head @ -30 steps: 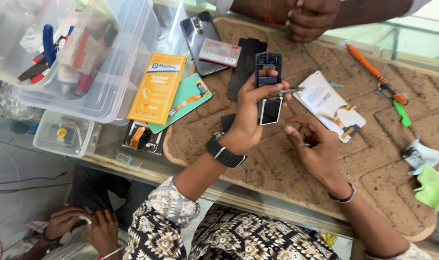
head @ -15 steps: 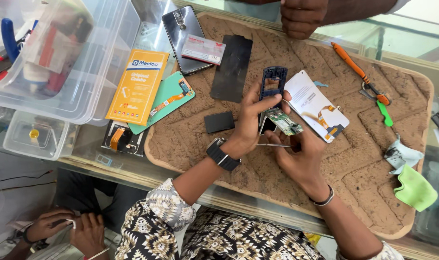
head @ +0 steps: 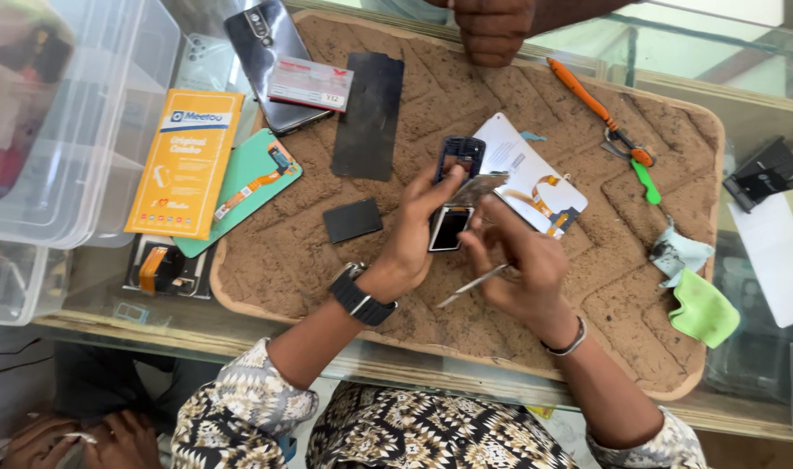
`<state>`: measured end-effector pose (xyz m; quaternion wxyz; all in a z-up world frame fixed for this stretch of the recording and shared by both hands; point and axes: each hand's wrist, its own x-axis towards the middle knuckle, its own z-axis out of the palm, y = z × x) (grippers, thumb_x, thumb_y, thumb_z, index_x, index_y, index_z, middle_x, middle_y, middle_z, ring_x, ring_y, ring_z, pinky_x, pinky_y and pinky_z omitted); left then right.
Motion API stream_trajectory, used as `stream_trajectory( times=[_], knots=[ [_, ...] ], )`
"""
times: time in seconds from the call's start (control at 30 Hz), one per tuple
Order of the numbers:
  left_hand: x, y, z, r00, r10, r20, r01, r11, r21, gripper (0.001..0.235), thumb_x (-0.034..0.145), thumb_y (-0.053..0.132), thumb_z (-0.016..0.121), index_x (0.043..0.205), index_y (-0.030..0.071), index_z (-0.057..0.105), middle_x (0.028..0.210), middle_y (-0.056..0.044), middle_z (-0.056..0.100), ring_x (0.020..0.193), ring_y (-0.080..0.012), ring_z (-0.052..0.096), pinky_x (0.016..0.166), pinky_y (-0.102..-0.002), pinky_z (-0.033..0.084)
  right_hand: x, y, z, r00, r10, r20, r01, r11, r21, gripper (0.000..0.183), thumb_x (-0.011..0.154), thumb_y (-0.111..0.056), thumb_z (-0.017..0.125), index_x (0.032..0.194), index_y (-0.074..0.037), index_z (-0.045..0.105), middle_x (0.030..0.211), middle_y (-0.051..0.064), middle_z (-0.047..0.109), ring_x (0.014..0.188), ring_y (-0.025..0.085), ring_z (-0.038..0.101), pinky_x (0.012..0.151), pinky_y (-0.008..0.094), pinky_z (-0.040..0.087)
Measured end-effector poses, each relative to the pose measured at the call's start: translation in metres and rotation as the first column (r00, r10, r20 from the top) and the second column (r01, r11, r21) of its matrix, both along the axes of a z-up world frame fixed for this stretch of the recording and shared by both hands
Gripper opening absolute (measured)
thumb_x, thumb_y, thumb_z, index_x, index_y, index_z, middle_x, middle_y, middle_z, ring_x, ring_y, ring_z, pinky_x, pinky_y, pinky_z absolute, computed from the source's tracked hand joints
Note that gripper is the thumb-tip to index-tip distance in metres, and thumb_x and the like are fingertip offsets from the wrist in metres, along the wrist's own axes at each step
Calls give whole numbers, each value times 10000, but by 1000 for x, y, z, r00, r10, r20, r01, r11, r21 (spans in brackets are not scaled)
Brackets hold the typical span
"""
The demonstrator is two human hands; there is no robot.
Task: The person disassembles a mobile phone using a metal spudger. They remove the back cover, disconnect internal components, and extract the motherboard from the chassis.
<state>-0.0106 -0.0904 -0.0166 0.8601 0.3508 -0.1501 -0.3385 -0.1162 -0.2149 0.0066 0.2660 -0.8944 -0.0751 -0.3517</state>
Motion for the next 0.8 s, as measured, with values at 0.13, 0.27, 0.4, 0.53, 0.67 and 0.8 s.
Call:
stream_trajectory(
  times=[0.13, 0.27, 0.4, 0.53, 0.67, 0.8],
  knots=[
    [3, 4, 2, 1000, -13, 13, 12, 998, 69, 279, 1012, 255, 634, 1213, 60, 627, 971, -76, 727, 792, -123, 697, 670, -247, 571, -1, 1, 2, 995, -104, -10, 104, 969, 223, 569, 912, -90, 819, 1351, 38, 481, 783, 18, 697, 573, 29, 569, 490, 213, 369],
    [6, 5, 3, 989, -63, 135, 51, 994, 92, 281, 991, 219, 704, 1182, 22, 644, 979, -95, 738, 822, -126, 690, 709, -245, 562, -5, -9, 3, 996, -90, -26, 93, 987, 129, 537, 936, -54, 839, 1380, 29, 549, 770, 15, 697, 568, 18, 499, 521, 212, 357],
    [11, 10, 10, 983, -60, 173, 45, 995, 88, 294, 999, 288, 679, 1154, 41, 647, 976, -89, 759, 876, -125, 731, 777, -241, 599, -4, -12, 0, 998, -40, 41, 38, 998, 54, 374, 917, -41, 849, 1235, -4, 656, 734, 29, 652, 563, 43, 524, 525, 229, 377],
    [12, 13, 13, 989, -111, 95, 98, 986, 132, 363, 1027, 374, 628, 1117, 24, 667, 960, -92, 759, 770, -141, 710, 636, -251, 574, -9, -14, -6, 994, -73, 84, 74, 997, -4, 289, 911, -50, 864, 1151, -9, 709, 690, 31, 615, 552, 86, 505, 535, 264, 373],
    [14, 13, 18, 989, -138, -46, 143, 979, 146, 410, 996, 431, 572, 1121, 51, 662, 965, -81, 765, 774, -157, 744, 608, -278, 606, -8, -13, -9, 983, -134, 126, 129, 991, 43, 276, 911, -47, 856, 1139, -5, 706, 699, 48, 624, 544, 85, 523, 522, 258, 385],
    [12, 12, 23, 992, -126, -24, 128, 968, 214, 469, 1021, 484, 526, 1140, 53, 667, 940, -99, 755, 782, -159, 756, 620, -277, 616, -5, -13, 0, 976, -154, 151, 154, 988, 14, 279, 866, -37, 856, 1109, 1, 725, 650, 52, 566, 537, 120, 495, 525, 290, 379]
  ],
)
